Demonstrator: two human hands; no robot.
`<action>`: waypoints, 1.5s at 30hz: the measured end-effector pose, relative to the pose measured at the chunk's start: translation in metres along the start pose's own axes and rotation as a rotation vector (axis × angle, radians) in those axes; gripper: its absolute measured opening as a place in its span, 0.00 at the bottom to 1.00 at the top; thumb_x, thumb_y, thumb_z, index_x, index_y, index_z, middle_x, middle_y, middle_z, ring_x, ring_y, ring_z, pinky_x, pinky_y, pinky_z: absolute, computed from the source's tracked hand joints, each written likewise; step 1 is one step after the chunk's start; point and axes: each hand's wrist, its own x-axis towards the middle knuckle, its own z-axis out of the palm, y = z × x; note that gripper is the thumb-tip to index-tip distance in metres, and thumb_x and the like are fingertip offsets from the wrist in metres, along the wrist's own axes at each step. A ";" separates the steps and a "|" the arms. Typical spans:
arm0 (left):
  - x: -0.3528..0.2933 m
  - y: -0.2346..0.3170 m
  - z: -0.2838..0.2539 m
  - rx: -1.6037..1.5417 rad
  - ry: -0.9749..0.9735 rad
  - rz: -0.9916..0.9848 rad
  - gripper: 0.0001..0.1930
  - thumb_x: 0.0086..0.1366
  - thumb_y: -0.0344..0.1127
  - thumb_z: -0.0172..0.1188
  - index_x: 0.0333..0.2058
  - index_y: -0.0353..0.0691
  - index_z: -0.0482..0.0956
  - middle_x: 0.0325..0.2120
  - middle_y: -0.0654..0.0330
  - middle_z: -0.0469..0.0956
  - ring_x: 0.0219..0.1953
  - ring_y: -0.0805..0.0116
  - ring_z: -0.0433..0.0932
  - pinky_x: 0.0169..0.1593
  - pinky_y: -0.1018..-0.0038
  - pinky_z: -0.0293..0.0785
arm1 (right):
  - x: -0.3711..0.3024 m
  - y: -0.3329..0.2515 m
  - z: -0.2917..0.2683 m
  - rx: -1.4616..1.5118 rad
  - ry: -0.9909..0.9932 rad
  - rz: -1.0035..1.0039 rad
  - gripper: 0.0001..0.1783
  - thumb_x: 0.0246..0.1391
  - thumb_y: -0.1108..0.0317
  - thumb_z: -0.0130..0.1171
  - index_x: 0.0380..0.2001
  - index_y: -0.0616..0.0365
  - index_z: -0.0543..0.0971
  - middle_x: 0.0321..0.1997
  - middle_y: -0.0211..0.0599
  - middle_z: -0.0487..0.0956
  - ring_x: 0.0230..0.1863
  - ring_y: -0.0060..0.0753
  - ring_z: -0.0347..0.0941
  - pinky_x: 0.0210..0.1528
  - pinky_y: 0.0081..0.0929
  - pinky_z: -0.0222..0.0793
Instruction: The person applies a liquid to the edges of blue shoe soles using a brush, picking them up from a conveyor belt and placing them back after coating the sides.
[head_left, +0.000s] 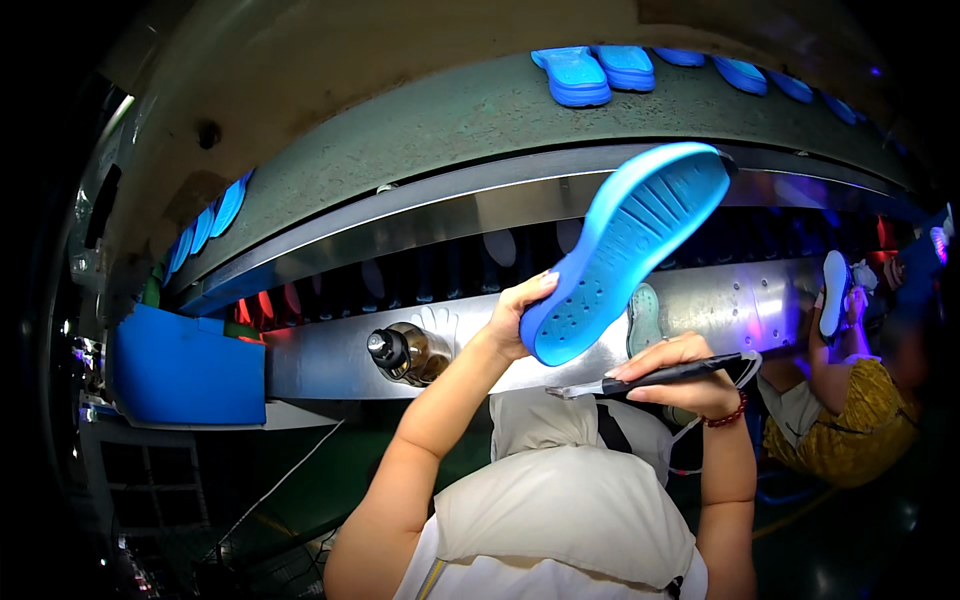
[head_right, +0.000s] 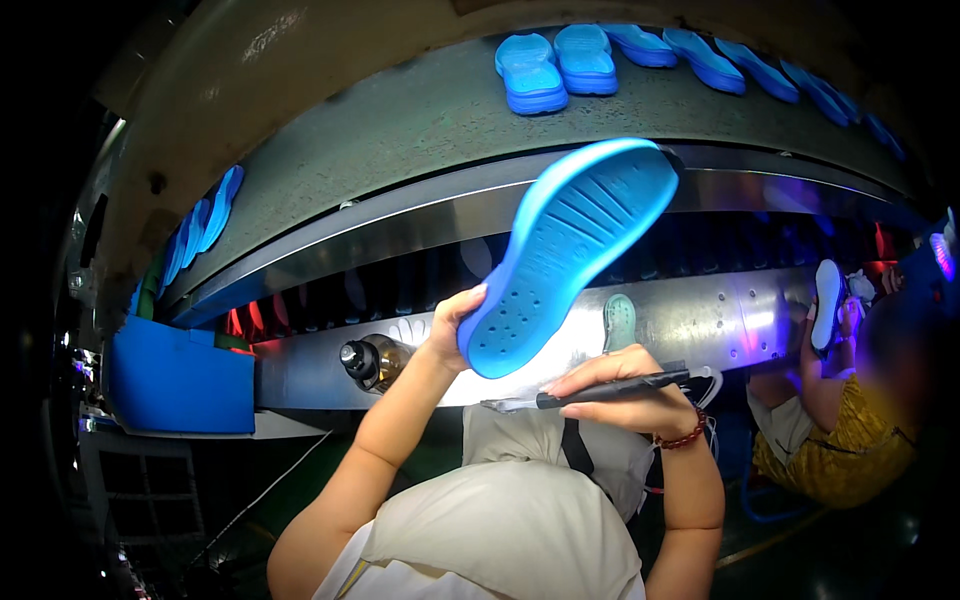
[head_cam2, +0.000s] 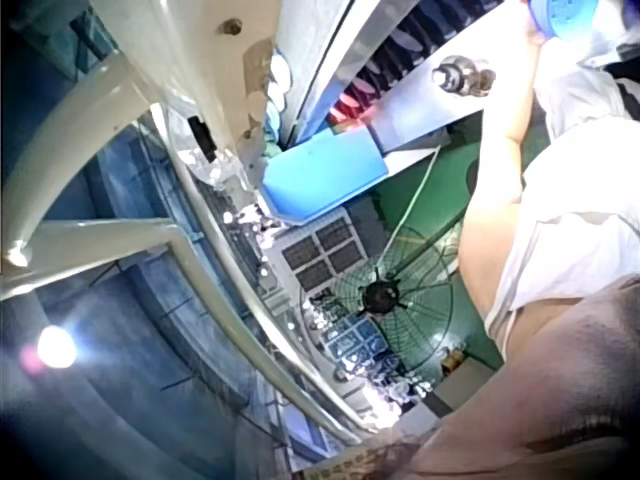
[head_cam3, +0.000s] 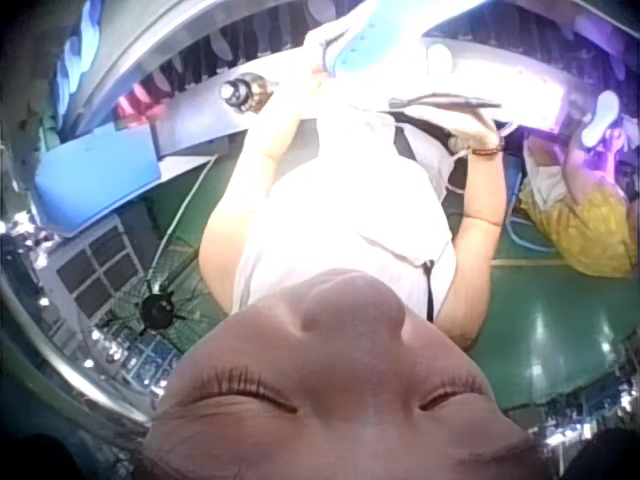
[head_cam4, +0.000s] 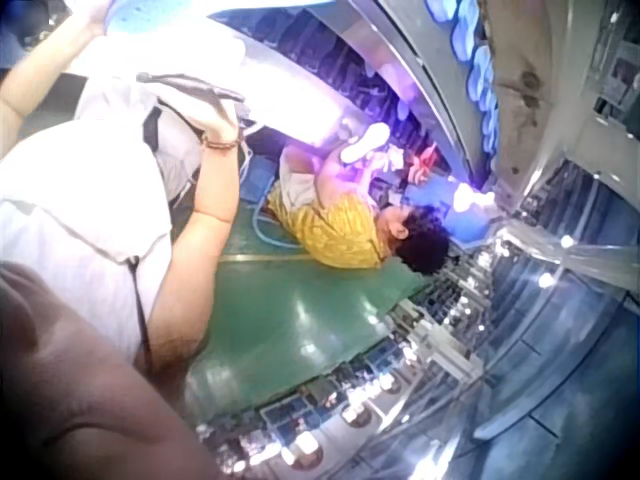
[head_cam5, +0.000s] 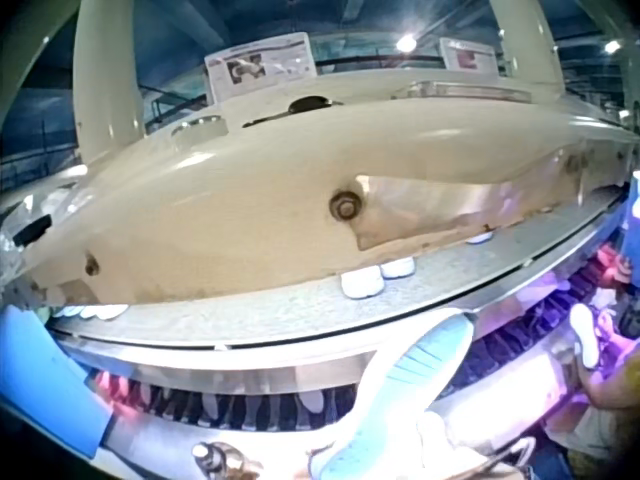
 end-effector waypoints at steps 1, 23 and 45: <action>0.000 0.001 0.005 0.035 0.037 -0.062 0.26 0.59 0.43 0.49 0.52 0.33 0.62 0.46 0.48 0.70 0.46 0.60 0.73 0.49 0.67 0.69 | 0.002 -0.001 0.000 0.009 0.079 0.059 0.13 0.41 0.78 0.62 0.35 0.63 0.78 0.38 0.42 0.79 0.35 0.27 0.76 0.39 0.22 0.71; -0.005 0.033 0.020 0.409 0.195 -0.555 0.36 0.52 0.54 0.54 0.53 0.32 0.64 0.45 0.44 0.70 0.42 0.57 0.74 0.45 0.67 0.71 | 0.008 0.003 -0.027 -0.099 -0.117 -0.031 0.11 0.40 0.77 0.63 0.32 0.64 0.78 0.37 0.43 0.79 0.41 0.37 0.75 0.45 0.27 0.70; -0.036 0.048 -0.042 -0.043 0.364 -0.129 0.31 0.56 0.56 0.47 0.46 0.33 0.70 0.43 0.50 0.73 0.43 0.55 0.73 0.49 0.62 0.67 | -0.013 -0.022 -0.003 -0.192 0.103 -0.051 0.11 0.38 0.77 0.64 0.31 0.63 0.79 0.35 0.44 0.79 0.38 0.33 0.77 0.43 0.24 0.72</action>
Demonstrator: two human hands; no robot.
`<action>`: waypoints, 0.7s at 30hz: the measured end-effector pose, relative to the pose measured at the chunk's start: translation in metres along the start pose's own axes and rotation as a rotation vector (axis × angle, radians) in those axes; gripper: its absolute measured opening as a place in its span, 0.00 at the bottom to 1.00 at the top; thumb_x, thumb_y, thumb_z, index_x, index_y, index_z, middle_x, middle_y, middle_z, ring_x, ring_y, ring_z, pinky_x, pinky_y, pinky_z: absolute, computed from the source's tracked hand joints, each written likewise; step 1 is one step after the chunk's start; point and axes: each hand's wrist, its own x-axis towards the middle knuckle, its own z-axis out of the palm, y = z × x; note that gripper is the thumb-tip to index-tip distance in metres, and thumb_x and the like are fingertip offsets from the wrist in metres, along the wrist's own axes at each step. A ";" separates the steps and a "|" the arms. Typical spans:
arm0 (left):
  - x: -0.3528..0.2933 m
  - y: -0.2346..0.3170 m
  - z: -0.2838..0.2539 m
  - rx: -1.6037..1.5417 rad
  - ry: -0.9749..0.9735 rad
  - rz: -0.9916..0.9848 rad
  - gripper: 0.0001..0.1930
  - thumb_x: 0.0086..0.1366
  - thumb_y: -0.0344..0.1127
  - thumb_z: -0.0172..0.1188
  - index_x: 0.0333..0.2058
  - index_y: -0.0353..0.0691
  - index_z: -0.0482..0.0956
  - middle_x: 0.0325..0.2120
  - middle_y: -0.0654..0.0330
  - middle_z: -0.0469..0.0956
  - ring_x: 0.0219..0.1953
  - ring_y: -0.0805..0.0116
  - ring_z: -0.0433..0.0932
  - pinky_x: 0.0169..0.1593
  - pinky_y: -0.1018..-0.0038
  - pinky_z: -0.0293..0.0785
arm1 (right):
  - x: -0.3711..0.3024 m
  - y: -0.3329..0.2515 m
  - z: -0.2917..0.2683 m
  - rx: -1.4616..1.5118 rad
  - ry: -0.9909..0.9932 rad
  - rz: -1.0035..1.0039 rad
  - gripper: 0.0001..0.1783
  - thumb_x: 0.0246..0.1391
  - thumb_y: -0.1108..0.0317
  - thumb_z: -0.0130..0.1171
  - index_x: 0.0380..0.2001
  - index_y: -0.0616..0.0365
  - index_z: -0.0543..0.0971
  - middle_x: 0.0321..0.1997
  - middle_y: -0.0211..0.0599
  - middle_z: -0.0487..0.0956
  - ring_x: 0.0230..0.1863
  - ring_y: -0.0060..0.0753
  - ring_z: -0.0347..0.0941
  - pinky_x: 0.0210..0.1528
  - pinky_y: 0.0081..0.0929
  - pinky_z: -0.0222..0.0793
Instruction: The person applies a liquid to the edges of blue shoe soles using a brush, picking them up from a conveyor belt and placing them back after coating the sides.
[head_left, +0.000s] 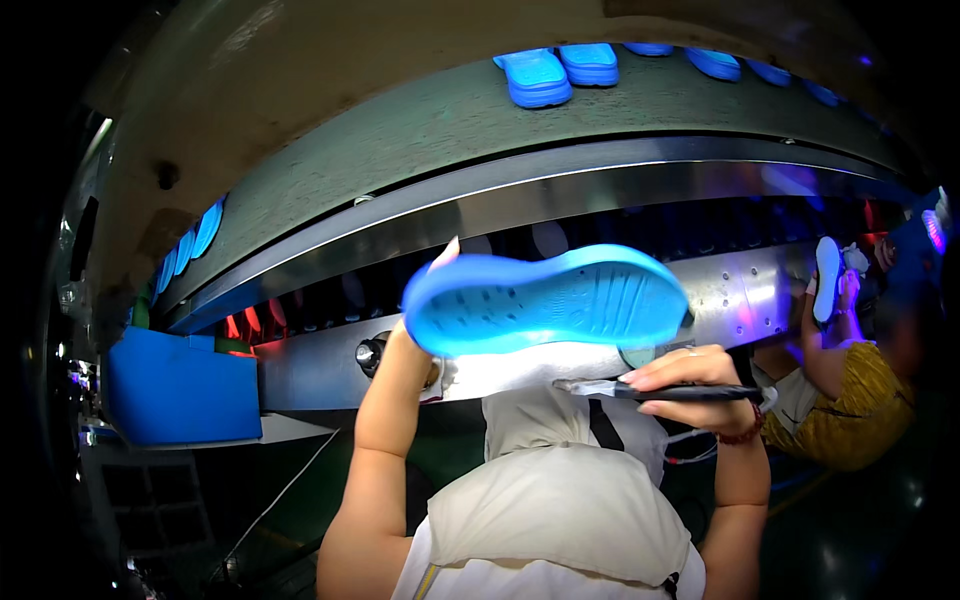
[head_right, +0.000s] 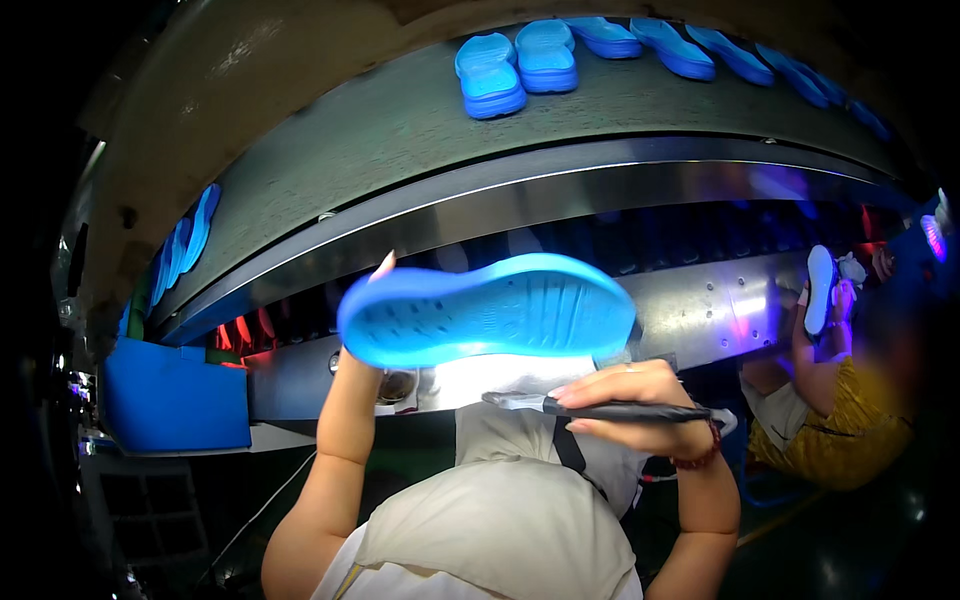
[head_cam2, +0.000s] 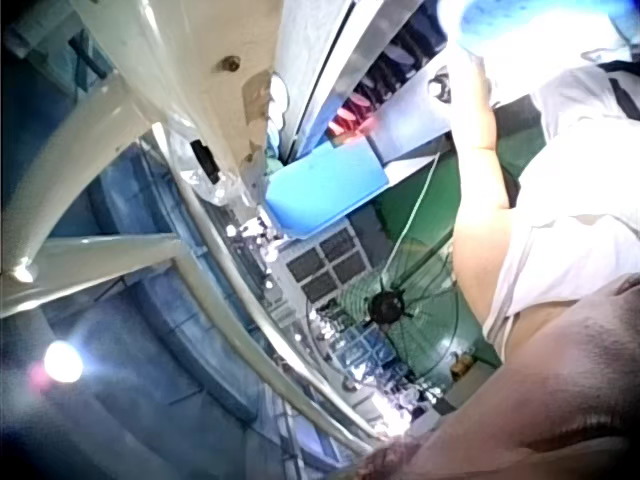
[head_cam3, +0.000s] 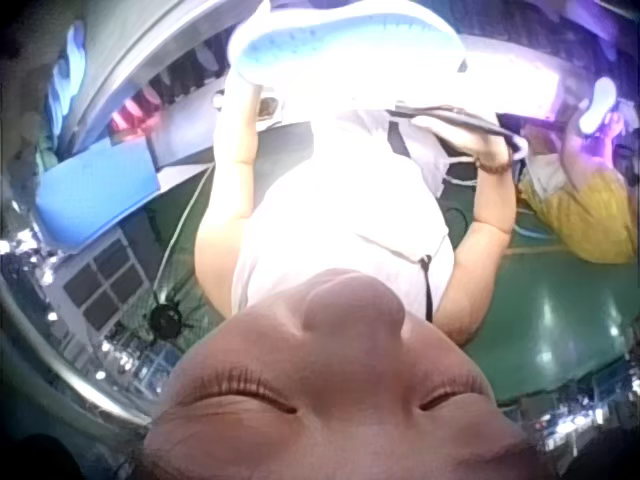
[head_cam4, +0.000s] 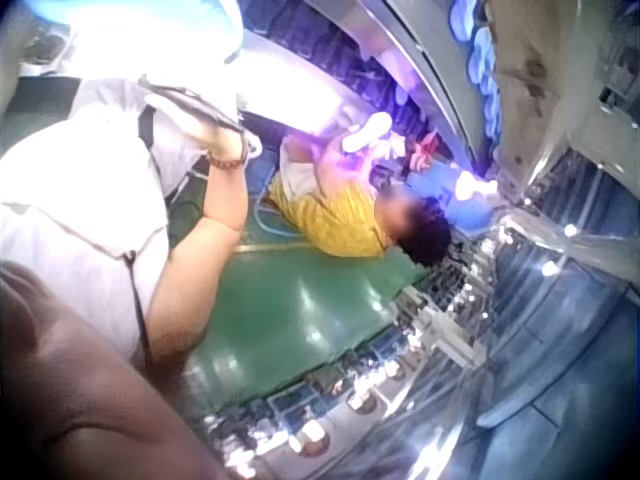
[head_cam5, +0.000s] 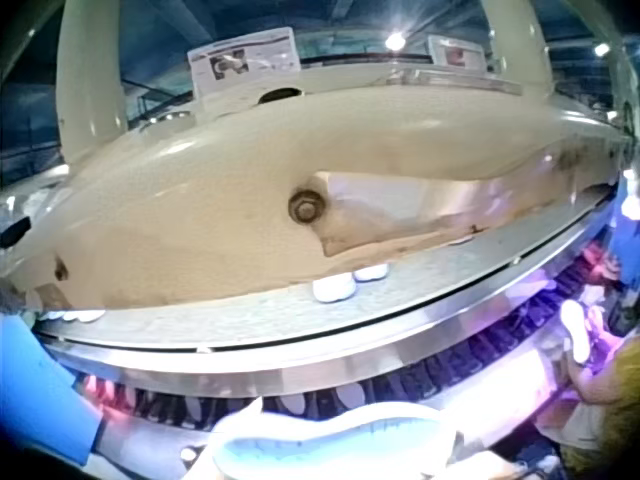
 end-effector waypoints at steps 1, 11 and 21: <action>0.010 -0.010 -0.011 -0.105 -0.139 0.072 0.35 0.56 0.62 0.43 0.49 0.35 0.68 0.46 0.50 0.71 0.46 0.53 0.71 0.51 0.58 0.65 | 0.001 -0.006 0.004 0.116 0.113 -0.037 0.12 0.37 0.79 0.64 0.31 0.64 0.79 0.35 0.45 0.79 0.38 0.37 0.77 0.42 0.26 0.72; 0.042 -0.072 0.050 -0.145 -0.124 0.105 0.51 0.48 0.79 0.21 0.55 0.39 0.58 0.48 0.45 0.67 0.49 0.50 0.68 0.52 0.55 0.65 | 0.031 0.049 0.030 0.138 0.438 0.227 0.09 0.43 0.77 0.60 0.32 0.65 0.79 0.33 0.40 0.79 0.33 0.22 0.75 0.36 0.17 0.71; 0.036 -0.063 0.045 -0.168 -0.134 0.339 0.46 0.51 0.76 0.22 0.54 0.43 0.59 0.44 0.46 0.69 0.47 0.48 0.70 0.50 0.50 0.66 | 0.022 0.010 0.027 -0.179 0.075 -0.133 0.10 0.36 0.74 0.63 0.27 0.60 0.79 0.29 0.41 0.79 0.30 0.37 0.77 0.36 0.25 0.71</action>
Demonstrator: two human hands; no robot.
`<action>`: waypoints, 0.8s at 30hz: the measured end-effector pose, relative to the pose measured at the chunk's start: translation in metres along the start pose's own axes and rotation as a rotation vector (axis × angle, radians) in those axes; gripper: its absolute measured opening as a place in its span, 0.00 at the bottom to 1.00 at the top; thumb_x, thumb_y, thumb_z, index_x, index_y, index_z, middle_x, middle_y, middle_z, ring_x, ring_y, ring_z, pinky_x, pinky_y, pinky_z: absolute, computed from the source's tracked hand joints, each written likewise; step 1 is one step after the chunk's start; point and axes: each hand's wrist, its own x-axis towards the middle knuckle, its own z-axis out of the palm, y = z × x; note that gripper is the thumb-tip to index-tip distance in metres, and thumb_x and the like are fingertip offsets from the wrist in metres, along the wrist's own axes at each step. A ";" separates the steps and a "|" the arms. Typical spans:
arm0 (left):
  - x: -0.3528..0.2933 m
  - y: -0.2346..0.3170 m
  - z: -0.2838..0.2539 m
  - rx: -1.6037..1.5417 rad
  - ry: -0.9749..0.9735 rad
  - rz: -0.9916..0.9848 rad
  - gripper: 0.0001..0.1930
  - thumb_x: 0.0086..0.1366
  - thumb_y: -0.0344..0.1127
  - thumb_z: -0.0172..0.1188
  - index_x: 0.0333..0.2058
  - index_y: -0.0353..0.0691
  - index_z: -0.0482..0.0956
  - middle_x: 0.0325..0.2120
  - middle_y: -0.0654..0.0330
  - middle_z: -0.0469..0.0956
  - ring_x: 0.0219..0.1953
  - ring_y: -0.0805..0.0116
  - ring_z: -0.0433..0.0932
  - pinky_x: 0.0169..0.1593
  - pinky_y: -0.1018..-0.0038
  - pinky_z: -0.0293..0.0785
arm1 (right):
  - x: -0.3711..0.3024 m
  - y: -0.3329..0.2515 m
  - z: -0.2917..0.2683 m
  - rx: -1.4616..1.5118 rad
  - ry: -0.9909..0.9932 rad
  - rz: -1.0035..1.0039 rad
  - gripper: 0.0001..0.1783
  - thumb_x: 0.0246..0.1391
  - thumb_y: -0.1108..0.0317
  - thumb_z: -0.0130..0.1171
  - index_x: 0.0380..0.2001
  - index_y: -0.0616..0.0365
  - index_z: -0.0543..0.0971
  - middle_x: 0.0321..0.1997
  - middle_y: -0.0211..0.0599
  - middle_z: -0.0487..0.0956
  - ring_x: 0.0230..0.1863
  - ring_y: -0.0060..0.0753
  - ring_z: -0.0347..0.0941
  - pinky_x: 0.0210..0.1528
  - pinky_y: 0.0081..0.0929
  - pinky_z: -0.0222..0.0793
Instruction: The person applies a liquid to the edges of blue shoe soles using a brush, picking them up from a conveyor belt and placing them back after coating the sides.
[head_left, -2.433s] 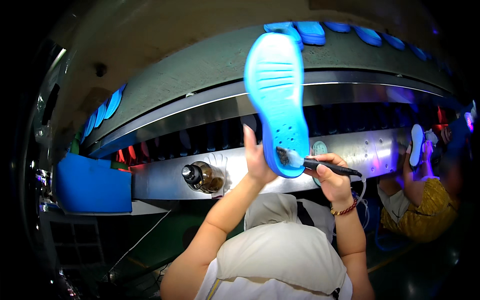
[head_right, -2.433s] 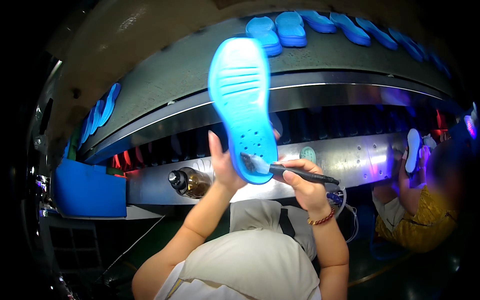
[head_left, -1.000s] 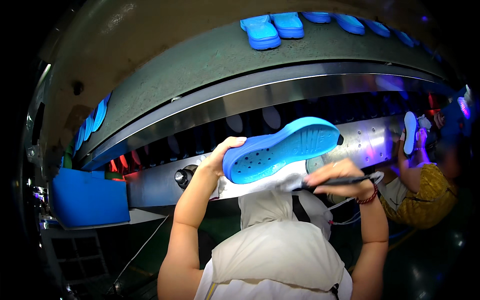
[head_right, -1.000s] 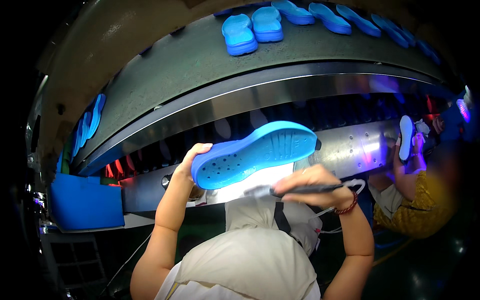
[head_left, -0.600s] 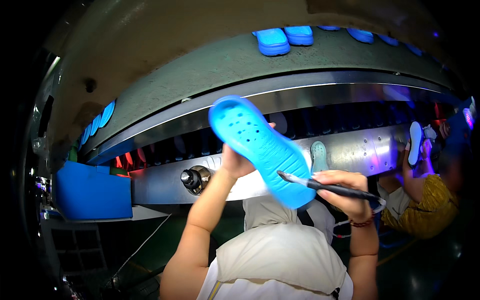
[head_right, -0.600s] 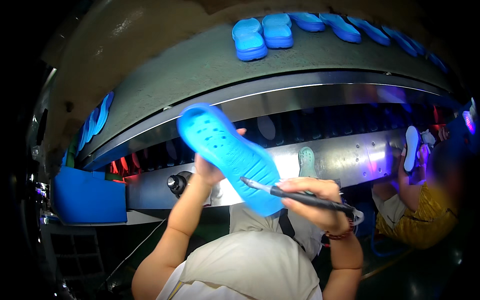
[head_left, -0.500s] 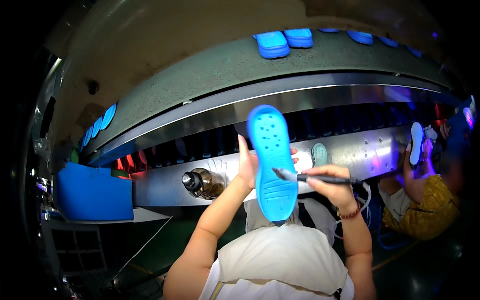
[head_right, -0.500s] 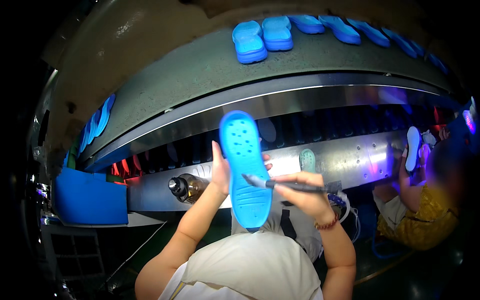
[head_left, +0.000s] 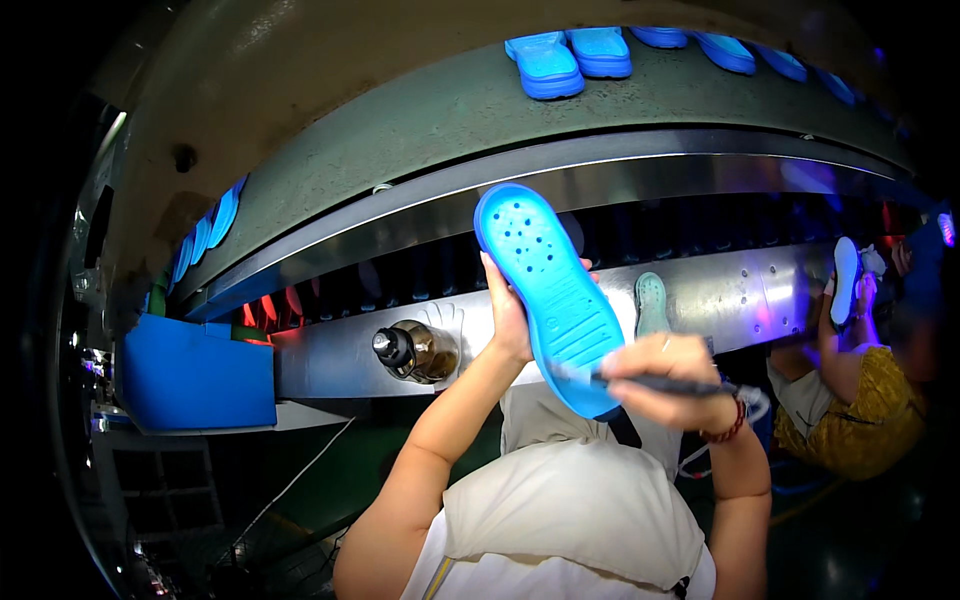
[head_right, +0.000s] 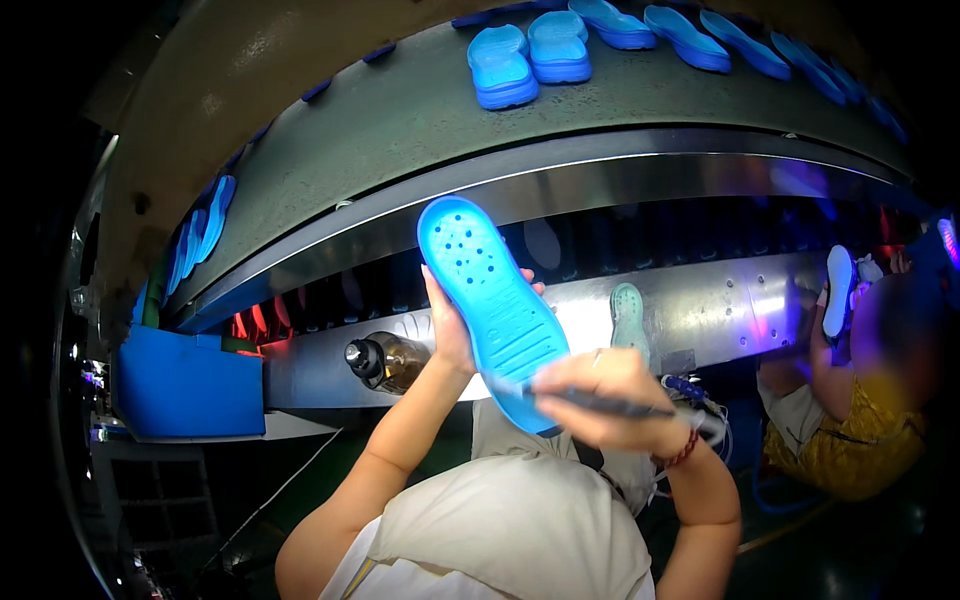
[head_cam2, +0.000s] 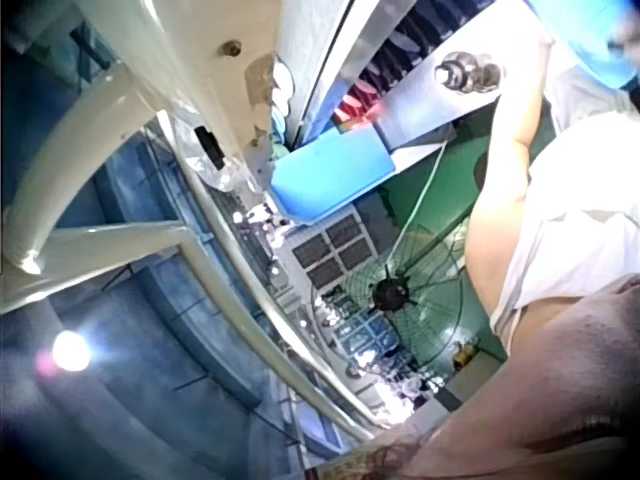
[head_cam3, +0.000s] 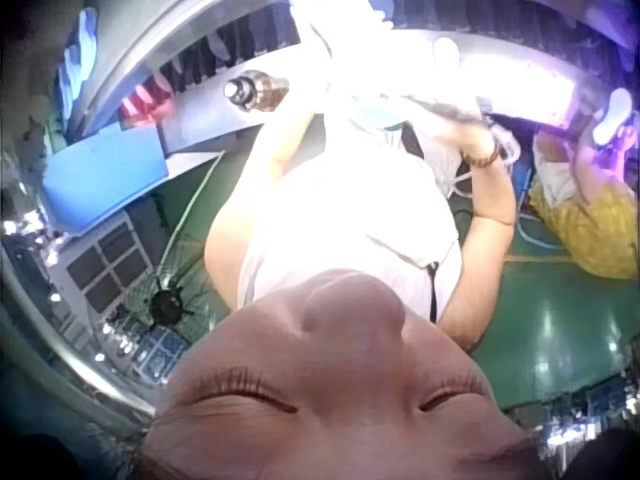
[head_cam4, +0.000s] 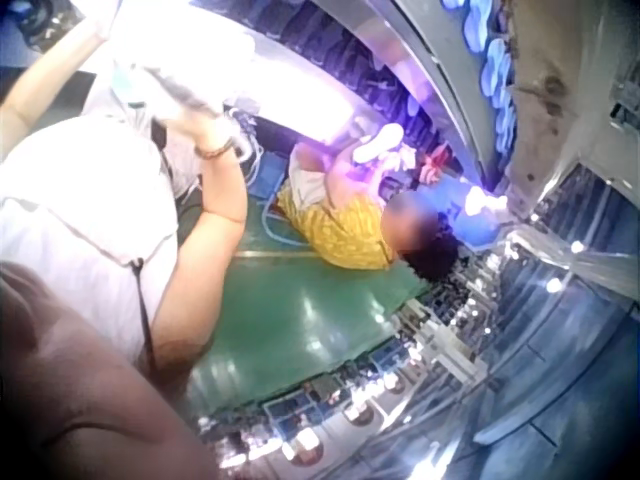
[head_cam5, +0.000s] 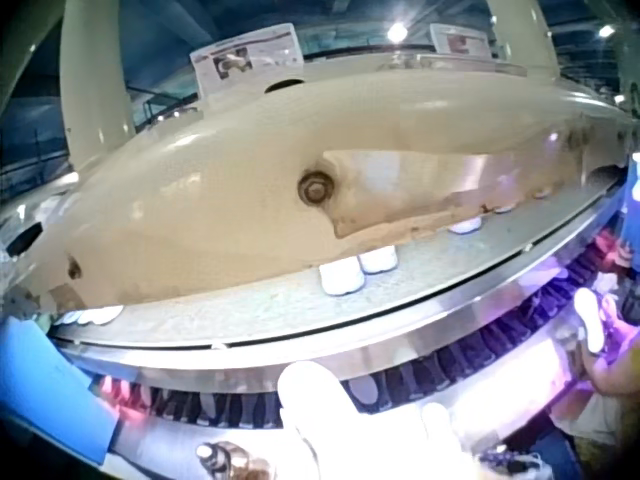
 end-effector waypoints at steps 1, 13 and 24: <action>0.003 -0.003 0.006 -0.018 -0.037 0.015 0.46 0.51 0.76 0.23 0.54 0.43 0.58 0.44 0.46 0.69 0.47 0.48 0.70 0.50 0.50 0.66 | 0.008 0.001 -0.004 0.048 0.156 0.058 0.10 0.37 0.76 0.62 0.28 0.61 0.79 0.30 0.42 0.79 0.31 0.36 0.77 0.37 0.26 0.72; 0.012 0.019 0.023 -0.002 -0.019 0.133 0.50 0.49 0.78 0.25 0.54 0.36 0.59 0.47 0.47 0.68 0.49 0.50 0.69 0.52 0.48 0.63 | -0.009 0.008 -0.005 0.057 0.011 0.025 0.12 0.37 0.78 0.63 0.32 0.60 0.79 0.35 0.40 0.79 0.39 0.35 0.75 0.43 0.27 0.70; 0.022 0.034 0.033 0.022 -0.129 0.108 0.51 0.47 0.79 0.26 0.55 0.37 0.57 0.47 0.46 0.67 0.49 0.50 0.69 0.53 0.46 0.62 | -0.019 0.018 -0.016 0.218 -0.091 -0.012 0.11 0.37 0.77 0.65 0.30 0.59 0.80 0.34 0.38 0.80 0.44 0.35 0.73 0.50 0.32 0.65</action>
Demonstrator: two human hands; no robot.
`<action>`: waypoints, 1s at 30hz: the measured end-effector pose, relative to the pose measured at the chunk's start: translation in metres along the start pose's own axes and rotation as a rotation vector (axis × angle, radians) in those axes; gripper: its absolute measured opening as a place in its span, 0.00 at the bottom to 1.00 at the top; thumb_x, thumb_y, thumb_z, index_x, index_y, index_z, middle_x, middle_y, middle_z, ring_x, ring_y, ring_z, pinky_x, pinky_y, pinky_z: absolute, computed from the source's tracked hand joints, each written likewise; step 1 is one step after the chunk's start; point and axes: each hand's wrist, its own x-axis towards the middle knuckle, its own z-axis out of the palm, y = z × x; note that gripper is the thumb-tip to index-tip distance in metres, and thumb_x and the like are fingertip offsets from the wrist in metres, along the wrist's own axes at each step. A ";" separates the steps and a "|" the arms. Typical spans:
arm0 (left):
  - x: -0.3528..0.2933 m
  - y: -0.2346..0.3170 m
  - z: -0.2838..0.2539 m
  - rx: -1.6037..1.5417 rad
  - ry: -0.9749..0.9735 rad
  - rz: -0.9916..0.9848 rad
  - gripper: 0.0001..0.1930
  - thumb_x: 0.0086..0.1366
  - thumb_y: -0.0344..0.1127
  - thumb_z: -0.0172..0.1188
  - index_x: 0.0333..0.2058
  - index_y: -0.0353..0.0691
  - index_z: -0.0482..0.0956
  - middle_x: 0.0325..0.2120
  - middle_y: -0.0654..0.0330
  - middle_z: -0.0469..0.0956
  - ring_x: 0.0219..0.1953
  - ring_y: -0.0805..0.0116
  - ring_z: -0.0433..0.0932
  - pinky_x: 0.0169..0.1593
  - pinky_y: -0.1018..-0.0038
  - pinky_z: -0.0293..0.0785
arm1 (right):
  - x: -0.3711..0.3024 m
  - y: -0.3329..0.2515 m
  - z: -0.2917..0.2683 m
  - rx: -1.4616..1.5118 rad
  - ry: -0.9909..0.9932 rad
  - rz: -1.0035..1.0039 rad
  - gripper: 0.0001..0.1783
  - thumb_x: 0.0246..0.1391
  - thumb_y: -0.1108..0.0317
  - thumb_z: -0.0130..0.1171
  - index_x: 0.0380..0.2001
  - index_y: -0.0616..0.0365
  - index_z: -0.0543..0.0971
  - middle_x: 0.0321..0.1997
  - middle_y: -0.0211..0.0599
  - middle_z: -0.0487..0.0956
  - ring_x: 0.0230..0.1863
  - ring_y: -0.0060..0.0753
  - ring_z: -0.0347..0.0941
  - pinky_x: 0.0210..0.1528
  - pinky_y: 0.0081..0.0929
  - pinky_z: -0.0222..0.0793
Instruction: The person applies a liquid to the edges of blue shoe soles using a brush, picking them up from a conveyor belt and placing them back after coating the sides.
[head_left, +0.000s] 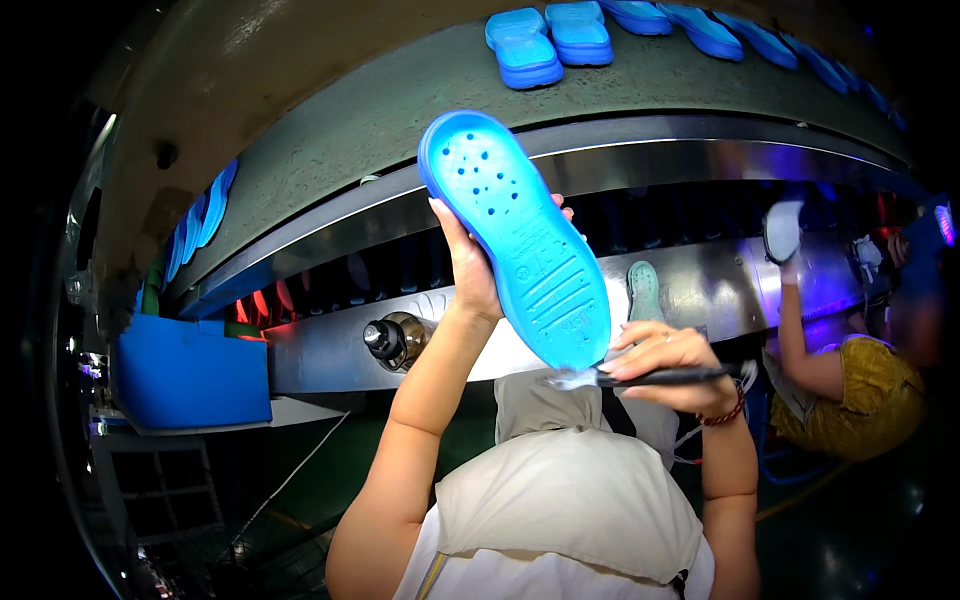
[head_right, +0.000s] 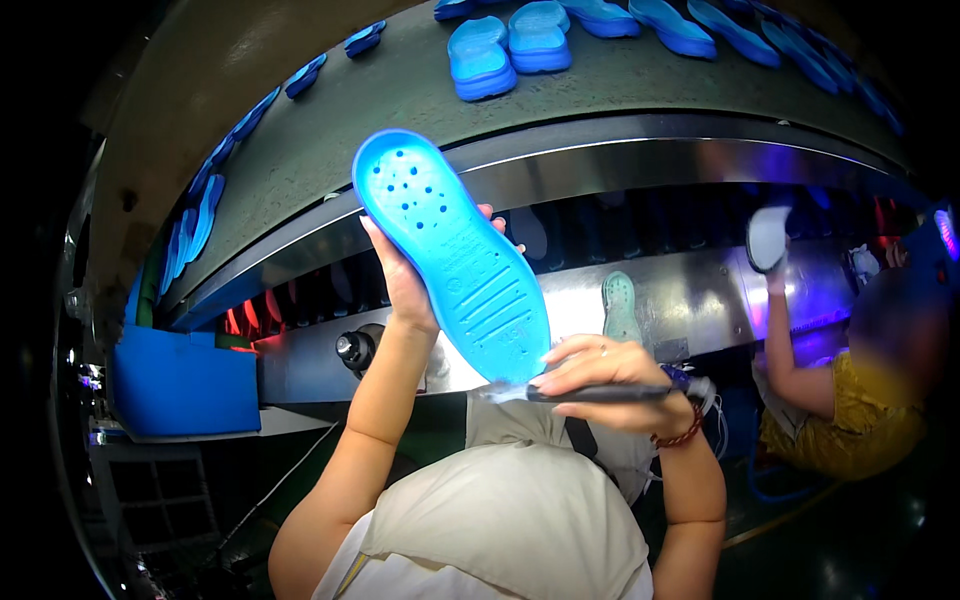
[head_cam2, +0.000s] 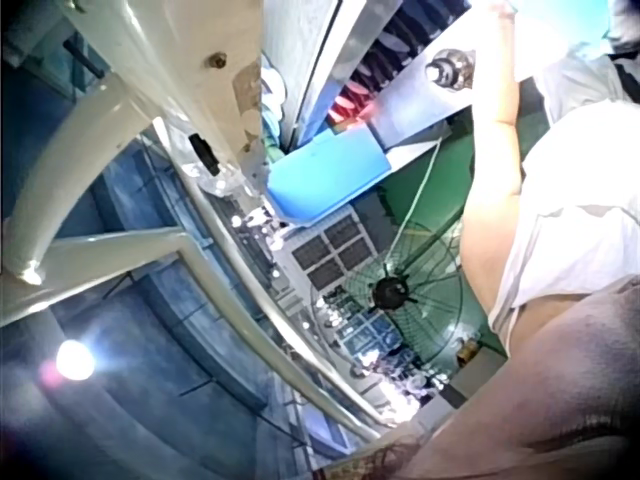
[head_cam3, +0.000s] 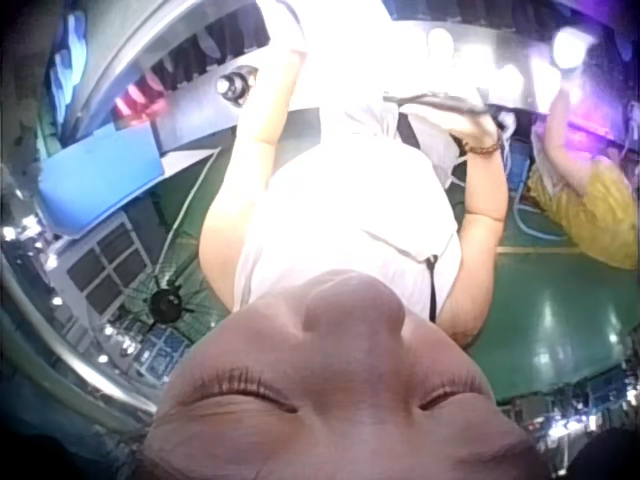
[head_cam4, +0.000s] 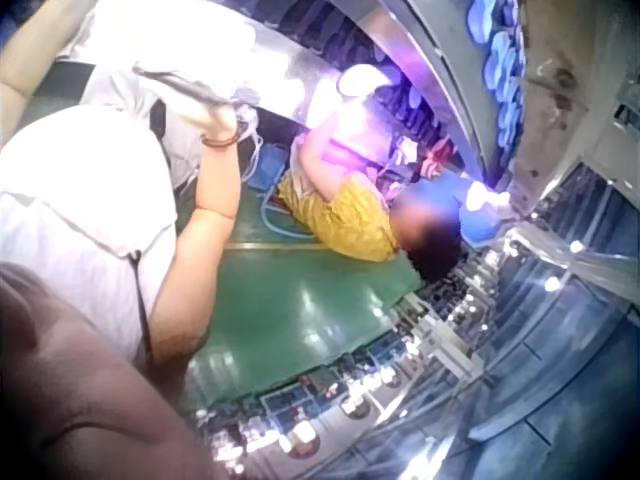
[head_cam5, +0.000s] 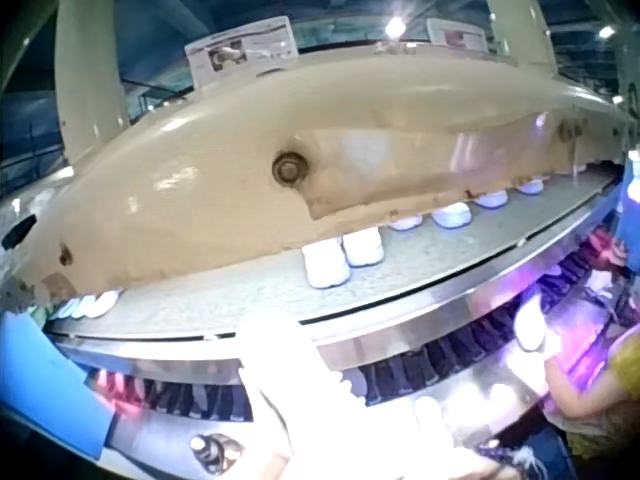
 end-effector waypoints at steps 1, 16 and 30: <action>0.001 0.002 0.005 -0.004 -0.029 -0.011 0.51 0.47 0.79 0.26 0.55 0.37 0.56 0.47 0.46 0.67 0.49 0.50 0.69 0.53 0.46 0.62 | -0.003 0.008 -0.006 0.198 0.044 0.016 0.10 0.39 0.78 0.63 0.30 0.62 0.79 0.36 0.40 0.79 0.45 0.35 0.72 0.51 0.31 0.65; -0.028 -0.036 0.004 -0.093 0.145 -0.051 0.26 0.63 0.49 0.41 0.54 0.36 0.61 0.46 0.51 0.71 0.46 0.60 0.73 0.50 0.64 0.69 | 0.010 0.002 0.028 -0.004 0.432 0.034 0.10 0.39 0.82 0.59 0.30 0.66 0.77 0.34 0.46 0.78 0.36 0.36 0.76 0.40 0.25 0.70; -0.016 -0.024 0.007 -0.120 0.105 -0.092 0.27 0.60 0.47 0.48 0.53 0.36 0.62 0.47 0.49 0.70 0.45 0.55 0.73 0.50 0.59 0.69 | 0.026 -0.005 0.011 0.084 0.134 -0.014 0.09 0.39 0.78 0.61 0.29 0.65 0.78 0.33 0.45 0.79 0.37 0.35 0.76 0.43 0.26 0.69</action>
